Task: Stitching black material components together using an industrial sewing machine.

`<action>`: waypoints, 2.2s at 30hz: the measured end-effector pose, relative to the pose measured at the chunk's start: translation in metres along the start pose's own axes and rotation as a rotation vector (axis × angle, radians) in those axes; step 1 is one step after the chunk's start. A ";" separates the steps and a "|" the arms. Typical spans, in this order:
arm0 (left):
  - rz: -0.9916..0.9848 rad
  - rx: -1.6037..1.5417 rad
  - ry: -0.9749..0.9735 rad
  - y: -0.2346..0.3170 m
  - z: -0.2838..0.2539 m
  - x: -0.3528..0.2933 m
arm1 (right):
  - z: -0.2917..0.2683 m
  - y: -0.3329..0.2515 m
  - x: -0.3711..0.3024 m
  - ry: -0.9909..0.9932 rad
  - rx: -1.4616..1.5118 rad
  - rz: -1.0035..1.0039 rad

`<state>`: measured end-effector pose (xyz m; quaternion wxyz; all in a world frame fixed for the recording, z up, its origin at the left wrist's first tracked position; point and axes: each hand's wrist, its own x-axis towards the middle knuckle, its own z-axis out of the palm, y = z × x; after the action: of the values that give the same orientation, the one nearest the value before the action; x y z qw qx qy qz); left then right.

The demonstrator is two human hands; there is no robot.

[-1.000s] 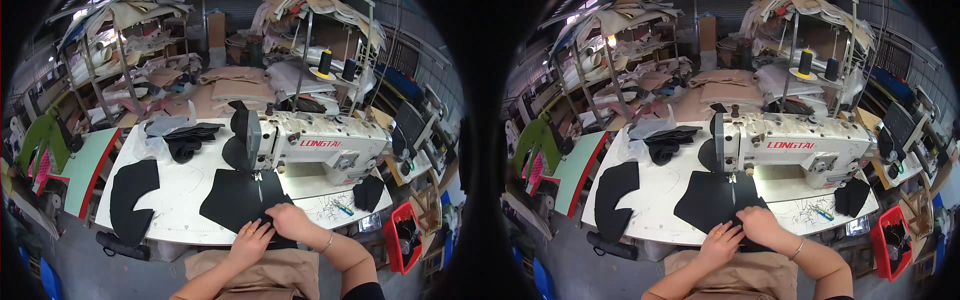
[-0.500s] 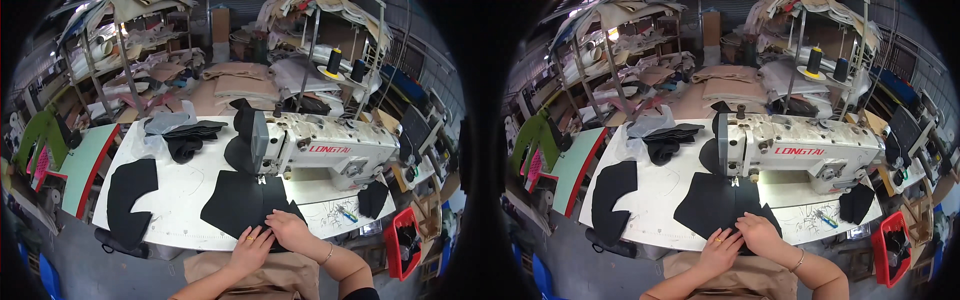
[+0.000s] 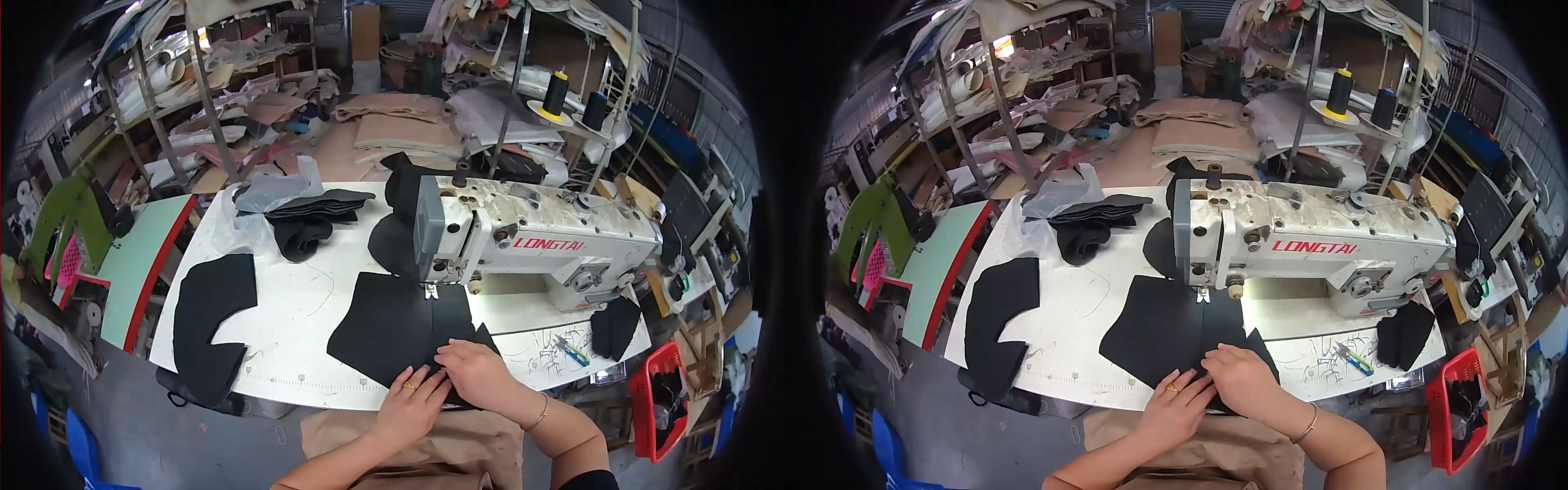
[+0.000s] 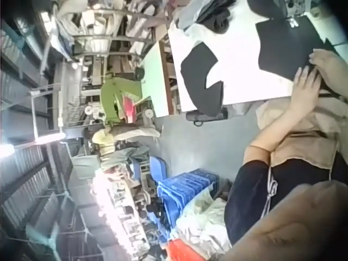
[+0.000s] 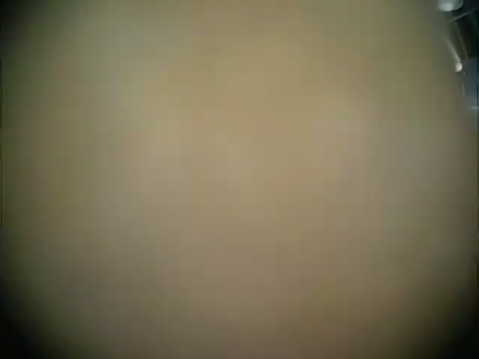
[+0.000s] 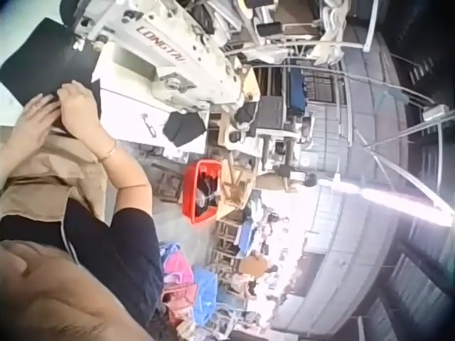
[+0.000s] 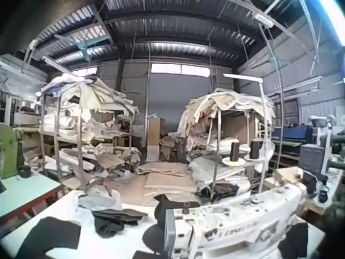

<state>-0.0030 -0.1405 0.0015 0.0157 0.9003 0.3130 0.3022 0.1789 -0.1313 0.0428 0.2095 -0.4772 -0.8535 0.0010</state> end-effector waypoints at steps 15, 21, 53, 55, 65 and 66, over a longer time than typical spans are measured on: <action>-0.015 -0.040 -0.035 -0.005 0.001 0.008 | -0.010 0.011 0.015 -0.111 -0.036 -0.018; 0.020 -0.065 -0.024 -0.006 0.003 0.014 | -0.033 0.021 0.016 -0.004 0.250 0.364; -0.035 0.122 -0.534 0.010 -0.039 0.028 | 0.021 0.004 -0.003 0.045 0.214 0.188; -0.018 0.007 -0.337 -0.001 -0.024 0.016 | 0.018 0.012 0.005 0.099 0.176 0.143; 0.001 -0.030 -0.158 -0.006 -0.008 0.018 | -0.001 0.018 -0.002 0.100 0.086 -0.037; -0.006 -0.046 -0.164 -0.007 -0.007 0.015 | 0.001 0.017 -0.004 0.082 0.084 -0.016</action>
<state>-0.0014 -0.1273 0.0139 0.0632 0.9204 0.3065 0.2344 0.1947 -0.1253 0.0372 0.2641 -0.4605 -0.8473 0.0158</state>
